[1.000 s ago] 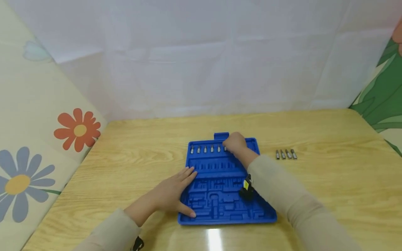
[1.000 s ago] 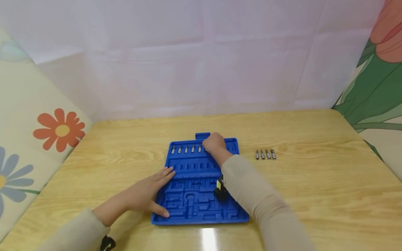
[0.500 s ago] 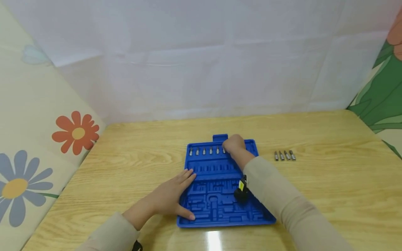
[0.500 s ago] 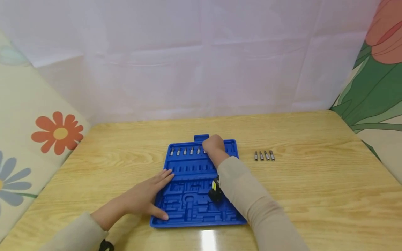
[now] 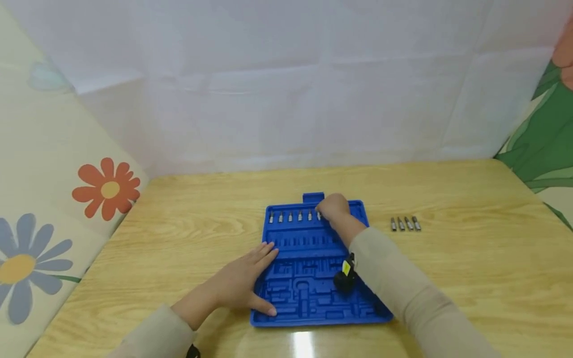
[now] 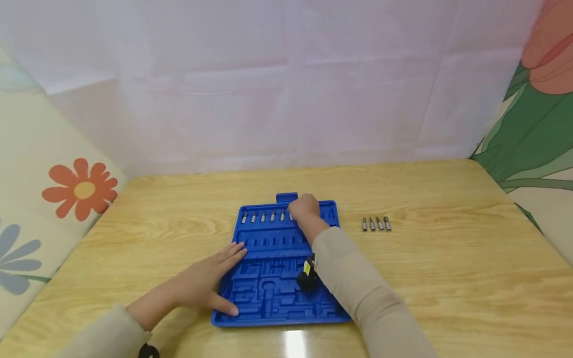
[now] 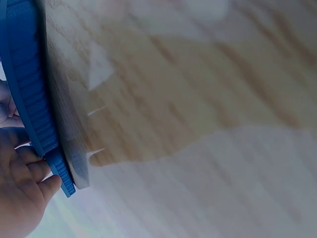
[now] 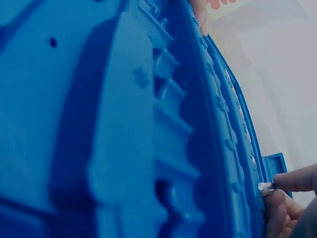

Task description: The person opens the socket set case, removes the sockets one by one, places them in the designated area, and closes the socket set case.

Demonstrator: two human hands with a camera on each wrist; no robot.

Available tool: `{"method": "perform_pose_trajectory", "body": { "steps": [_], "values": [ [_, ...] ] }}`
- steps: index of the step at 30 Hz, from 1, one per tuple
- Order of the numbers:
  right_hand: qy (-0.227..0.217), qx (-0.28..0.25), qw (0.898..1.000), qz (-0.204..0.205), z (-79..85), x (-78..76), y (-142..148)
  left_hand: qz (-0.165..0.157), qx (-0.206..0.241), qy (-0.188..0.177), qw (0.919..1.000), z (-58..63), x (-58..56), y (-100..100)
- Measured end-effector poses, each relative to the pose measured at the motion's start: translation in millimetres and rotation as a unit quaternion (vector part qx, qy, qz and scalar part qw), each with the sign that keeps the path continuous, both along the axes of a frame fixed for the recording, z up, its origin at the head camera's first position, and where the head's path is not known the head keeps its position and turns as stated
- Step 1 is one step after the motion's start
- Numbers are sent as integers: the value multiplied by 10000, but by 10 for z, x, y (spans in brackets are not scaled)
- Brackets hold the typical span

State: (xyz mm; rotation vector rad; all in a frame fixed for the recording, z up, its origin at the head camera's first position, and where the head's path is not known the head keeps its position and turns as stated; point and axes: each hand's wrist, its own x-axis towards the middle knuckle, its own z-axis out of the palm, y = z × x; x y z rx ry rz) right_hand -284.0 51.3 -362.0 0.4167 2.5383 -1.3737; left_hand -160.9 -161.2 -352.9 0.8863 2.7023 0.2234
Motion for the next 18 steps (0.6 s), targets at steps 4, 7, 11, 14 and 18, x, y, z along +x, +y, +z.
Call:
{"method": "perform_pose_trajectory", "body": {
  "steps": [4,7,11,14,18],
  "values": [
    [14,-388,9990,201,20,11,37,-73,-18,89,9999,-2,-6,-11],
    [60,-746,9967,326,6,15,95,-115,7,72,9999,-21,-39,9],
    [127,-1168,9923,389,-19,23,108,-43,-36,-37,10000,-13,-46,11],
    [214,-1248,9914,344,-49,37,96,31,-66,-113,9999,-4,-33,7],
    [320,-1229,9917,189,-88,42,106,37,-82,-137,9999,-5,-35,17]
  ]
}}
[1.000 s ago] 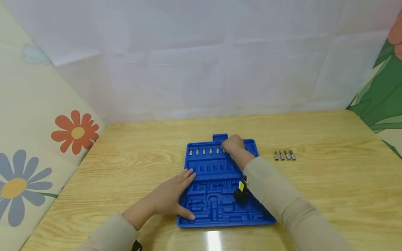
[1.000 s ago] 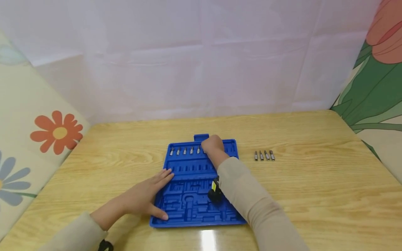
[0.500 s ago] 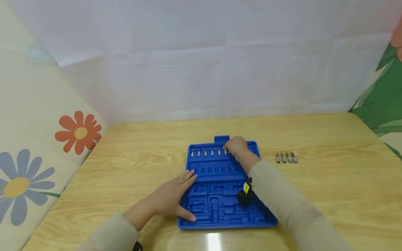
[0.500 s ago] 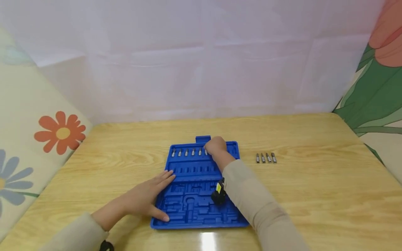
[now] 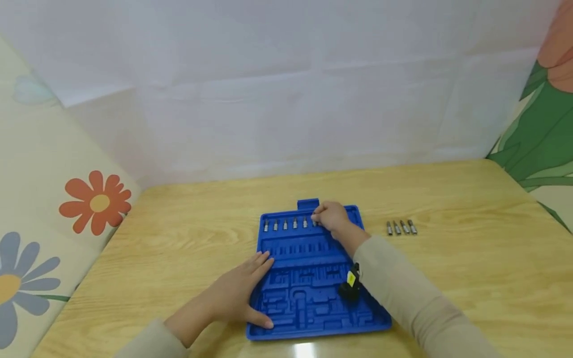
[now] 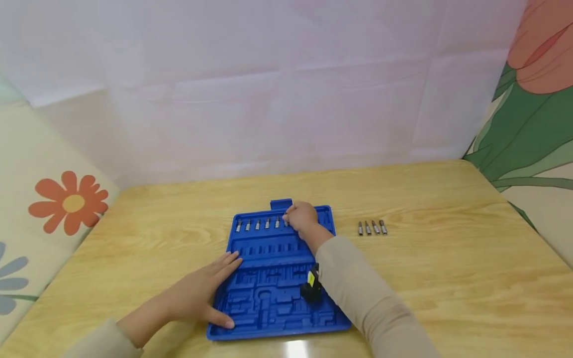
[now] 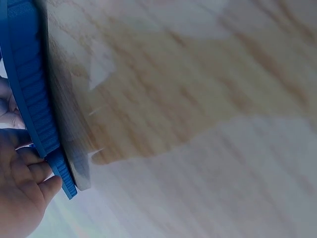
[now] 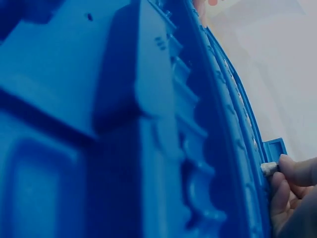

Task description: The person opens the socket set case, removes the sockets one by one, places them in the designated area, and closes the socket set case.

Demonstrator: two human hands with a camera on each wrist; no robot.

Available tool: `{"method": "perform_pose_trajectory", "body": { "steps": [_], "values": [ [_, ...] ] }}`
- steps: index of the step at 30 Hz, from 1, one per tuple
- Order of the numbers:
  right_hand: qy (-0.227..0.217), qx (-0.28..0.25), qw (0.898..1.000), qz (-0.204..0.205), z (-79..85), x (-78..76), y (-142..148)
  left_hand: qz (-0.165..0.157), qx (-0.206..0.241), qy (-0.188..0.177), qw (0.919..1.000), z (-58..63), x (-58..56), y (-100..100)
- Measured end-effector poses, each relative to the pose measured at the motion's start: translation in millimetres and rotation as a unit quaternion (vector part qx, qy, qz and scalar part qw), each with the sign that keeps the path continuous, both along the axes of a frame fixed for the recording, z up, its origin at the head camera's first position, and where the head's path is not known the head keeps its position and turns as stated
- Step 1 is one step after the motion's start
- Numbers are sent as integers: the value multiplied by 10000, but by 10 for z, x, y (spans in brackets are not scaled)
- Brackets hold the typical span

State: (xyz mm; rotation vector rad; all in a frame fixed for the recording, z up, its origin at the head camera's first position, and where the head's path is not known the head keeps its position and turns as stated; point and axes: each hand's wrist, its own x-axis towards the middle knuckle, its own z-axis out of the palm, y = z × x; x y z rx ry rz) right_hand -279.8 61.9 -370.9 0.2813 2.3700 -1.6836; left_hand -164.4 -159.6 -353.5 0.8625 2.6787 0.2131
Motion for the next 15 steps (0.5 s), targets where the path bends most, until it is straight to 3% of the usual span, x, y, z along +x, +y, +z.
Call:
{"method": "perform_pose_trajectory", "body": {
  "steps": [15],
  "values": [
    [-194,-411,9988,-201,35,21,-19,-34,13,35,10000,24,29,-10]
  ]
}}
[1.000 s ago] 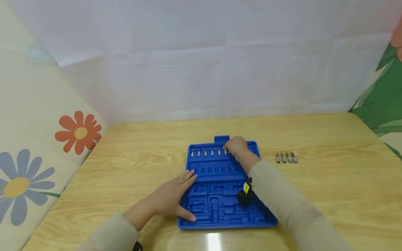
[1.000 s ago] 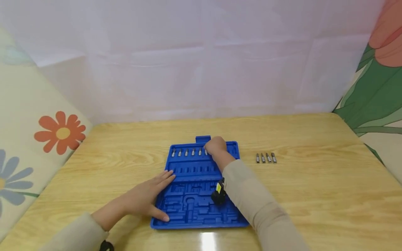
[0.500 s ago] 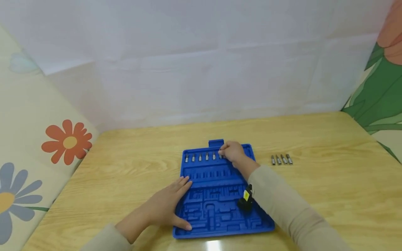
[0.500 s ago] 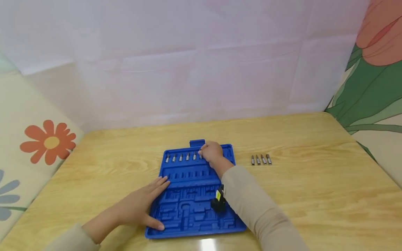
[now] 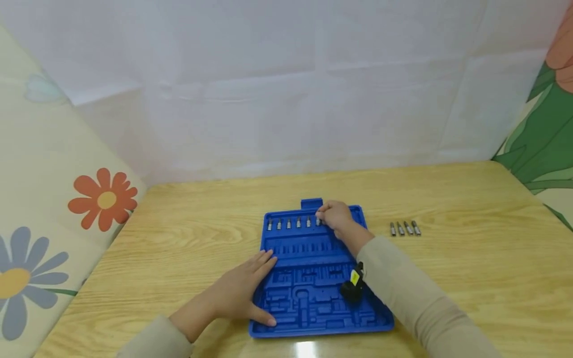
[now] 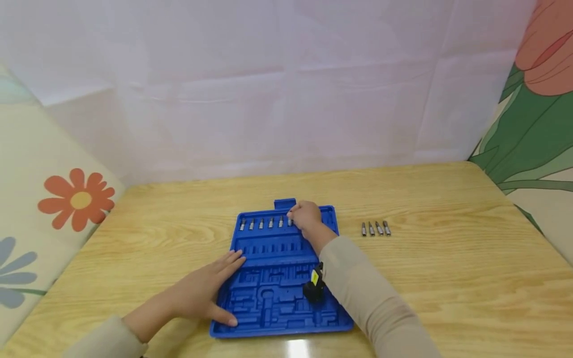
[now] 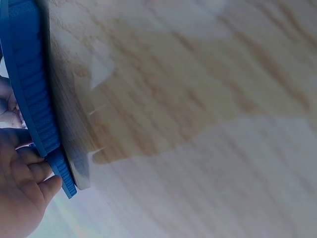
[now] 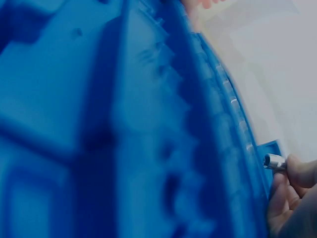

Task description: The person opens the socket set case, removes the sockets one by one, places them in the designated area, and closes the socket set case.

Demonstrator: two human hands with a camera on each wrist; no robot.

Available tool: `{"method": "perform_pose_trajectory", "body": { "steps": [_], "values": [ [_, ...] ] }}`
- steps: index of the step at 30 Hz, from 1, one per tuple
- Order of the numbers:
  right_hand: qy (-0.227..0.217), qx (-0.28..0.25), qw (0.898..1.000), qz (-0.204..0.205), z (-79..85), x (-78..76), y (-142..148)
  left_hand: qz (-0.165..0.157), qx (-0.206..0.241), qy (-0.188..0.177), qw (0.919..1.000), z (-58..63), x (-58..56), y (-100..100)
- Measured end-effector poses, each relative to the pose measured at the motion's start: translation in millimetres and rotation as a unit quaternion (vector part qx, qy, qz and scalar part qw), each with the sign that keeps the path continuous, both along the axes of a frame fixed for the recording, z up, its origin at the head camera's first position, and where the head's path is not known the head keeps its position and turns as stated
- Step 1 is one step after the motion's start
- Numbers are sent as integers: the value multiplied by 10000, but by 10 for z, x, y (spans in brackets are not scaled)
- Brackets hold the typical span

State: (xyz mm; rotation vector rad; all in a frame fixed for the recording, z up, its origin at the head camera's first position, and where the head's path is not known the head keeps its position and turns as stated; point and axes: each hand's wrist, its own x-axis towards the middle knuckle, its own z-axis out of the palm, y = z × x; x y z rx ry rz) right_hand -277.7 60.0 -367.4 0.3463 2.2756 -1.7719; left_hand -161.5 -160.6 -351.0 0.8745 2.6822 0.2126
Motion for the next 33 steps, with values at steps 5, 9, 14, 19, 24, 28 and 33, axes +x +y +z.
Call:
{"method": "perform_pose_trajectory", "body": {
  "steps": [5,9,14,19,24,28,33],
  "values": [
    [50,-97,9996,263,14,30,9,22,10,-5,10000,-8,15,5],
    [175,-67,9987,471,5,51,44,-13,49,2,10000,-13,23,13],
    [250,-204,9978,585,17,96,125,-58,63,-13,10000,-14,22,27],
    [294,-285,9971,647,47,143,235,-74,77,20,9999,-7,20,33],
    [388,-335,9968,605,61,178,384,-46,86,29,9999,-10,23,32],
    [470,-266,9972,526,93,204,525,-59,77,86,9999,-18,20,18],
    [843,-109,9943,646,163,240,741,-45,-57,209,9998,1,4,-4]
  ]
}}
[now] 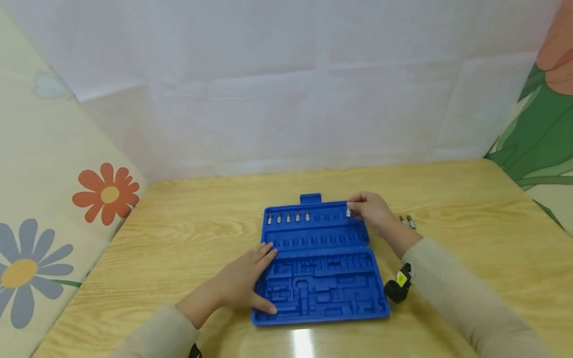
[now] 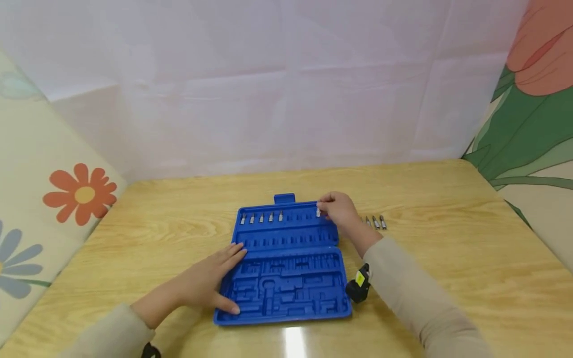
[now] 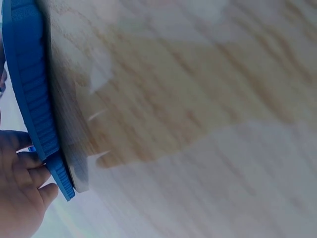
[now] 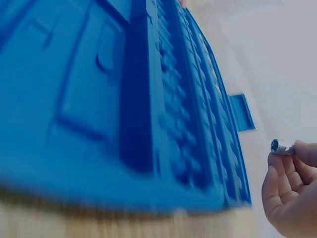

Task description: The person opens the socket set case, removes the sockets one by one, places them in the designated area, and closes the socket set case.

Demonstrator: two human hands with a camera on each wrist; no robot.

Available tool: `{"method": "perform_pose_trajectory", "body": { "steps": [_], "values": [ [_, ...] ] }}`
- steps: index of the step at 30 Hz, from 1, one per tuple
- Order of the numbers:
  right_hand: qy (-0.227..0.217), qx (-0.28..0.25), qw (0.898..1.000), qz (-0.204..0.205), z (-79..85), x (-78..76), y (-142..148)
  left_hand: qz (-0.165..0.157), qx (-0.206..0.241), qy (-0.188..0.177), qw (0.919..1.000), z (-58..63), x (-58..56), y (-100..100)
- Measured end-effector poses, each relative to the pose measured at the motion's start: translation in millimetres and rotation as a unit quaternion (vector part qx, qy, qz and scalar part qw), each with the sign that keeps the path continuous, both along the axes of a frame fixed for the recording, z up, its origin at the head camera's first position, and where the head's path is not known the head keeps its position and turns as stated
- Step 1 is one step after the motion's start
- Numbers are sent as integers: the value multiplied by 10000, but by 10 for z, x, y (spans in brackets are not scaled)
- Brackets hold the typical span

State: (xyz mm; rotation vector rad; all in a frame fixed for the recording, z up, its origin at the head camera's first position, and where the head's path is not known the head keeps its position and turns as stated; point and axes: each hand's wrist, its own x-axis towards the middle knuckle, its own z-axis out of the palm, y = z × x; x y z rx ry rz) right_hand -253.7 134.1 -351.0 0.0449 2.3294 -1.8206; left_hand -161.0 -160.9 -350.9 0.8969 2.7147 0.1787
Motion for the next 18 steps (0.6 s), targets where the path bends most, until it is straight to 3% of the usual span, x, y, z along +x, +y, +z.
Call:
{"method": "perform_pose_trajectory", "body": {
  "steps": [4,11,18],
  "values": [
    [208,45,9997,89,36,27,211,-23,-97,111,9999,7,-26,-28],
    [173,319,9993,-122,51,117,630,-55,-104,145,9998,-4,-40,-38],
    [213,624,9969,-418,-57,208,1031,-39,-52,21,10000,-10,-20,-1]
  ]
}}
